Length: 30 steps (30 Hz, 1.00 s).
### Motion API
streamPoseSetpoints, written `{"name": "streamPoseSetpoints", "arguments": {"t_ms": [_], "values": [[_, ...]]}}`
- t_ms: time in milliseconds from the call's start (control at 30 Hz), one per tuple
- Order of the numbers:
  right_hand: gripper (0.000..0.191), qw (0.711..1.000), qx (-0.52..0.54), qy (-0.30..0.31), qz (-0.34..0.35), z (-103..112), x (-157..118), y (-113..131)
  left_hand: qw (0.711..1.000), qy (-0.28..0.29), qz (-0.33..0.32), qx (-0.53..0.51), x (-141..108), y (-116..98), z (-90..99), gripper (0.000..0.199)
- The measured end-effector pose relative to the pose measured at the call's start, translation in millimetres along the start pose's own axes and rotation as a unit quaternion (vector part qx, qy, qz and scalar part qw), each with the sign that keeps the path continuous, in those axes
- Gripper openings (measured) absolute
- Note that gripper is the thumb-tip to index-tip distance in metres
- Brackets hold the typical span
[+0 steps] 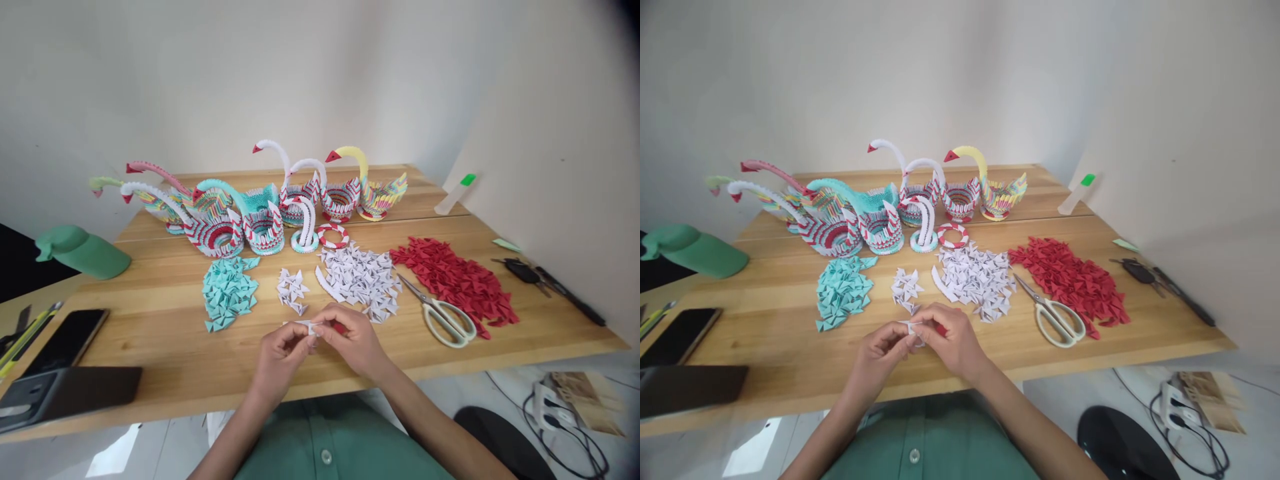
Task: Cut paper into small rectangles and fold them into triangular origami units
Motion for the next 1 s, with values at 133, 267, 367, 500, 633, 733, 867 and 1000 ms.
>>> {"name": "streamPoseSetpoints", "arguments": {"t_ms": [133, 267, 367, 500, 633, 733, 867, 1000], "values": [[0.008, 0.999, -0.030, 0.023, 0.003, 1.5, 0.2, -2.5, 0.998, 0.004, -0.014, 0.056, -0.6, -4.6, 2.2, 0.023], [0.011, 0.992, -0.091, 0.077, 0.048, 0.4, 2.0, 2.7, 0.985, 0.016, -0.046, 0.165, -1.6, -9.2, 3.1, 0.020], [0.016, 0.987, -0.112, 0.071, 0.086, 0.9, 3.7, 11.0, 0.974, 0.004, -0.067, 0.216, -2.8, -12.2, 3.0, 0.017], [0.017, 0.992, -0.093, 0.023, 0.080, 1.4, 4.0, 17.1, 0.980, 0.004, -0.070, 0.186, -3.0, -15.0, -1.9, 0.017], [0.018, 0.996, -0.066, -0.010, 0.061, -0.8, -0.7, 14.8, 0.977, 0.003, -0.106, 0.182, -4.3, -22.3, -5.4, 0.027], [0.019, 0.999, -0.044, -0.024, 0.018, -1.8, -4.8, 7.3, 0.962, 0.002, -0.151, 0.229, -6.6, -28.6, -6.3, 0.029], [0.019, 0.999, -0.027, -0.031, 0.005, -0.1, -6.6, 3.3, 0.948, 0.008, -0.182, 0.261, -8.0, -30.7, -7.5, 0.028], [0.018, 0.998, -0.049, -0.036, 0.026, 3.6, -6.0, 2.4, 0.970, -0.009, -0.127, 0.207, -5.2, -23.4, -3.1, 0.022]]}}
Point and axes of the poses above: each hand's wrist, its own x-axis towards the middle knuckle, its own z-axis out of the back of the hand, y = z × x, the point moved 5 cm from there along x, towards the middle knuckle, and after that the axes turned 3 degrees about z, right-handed, at the moved point
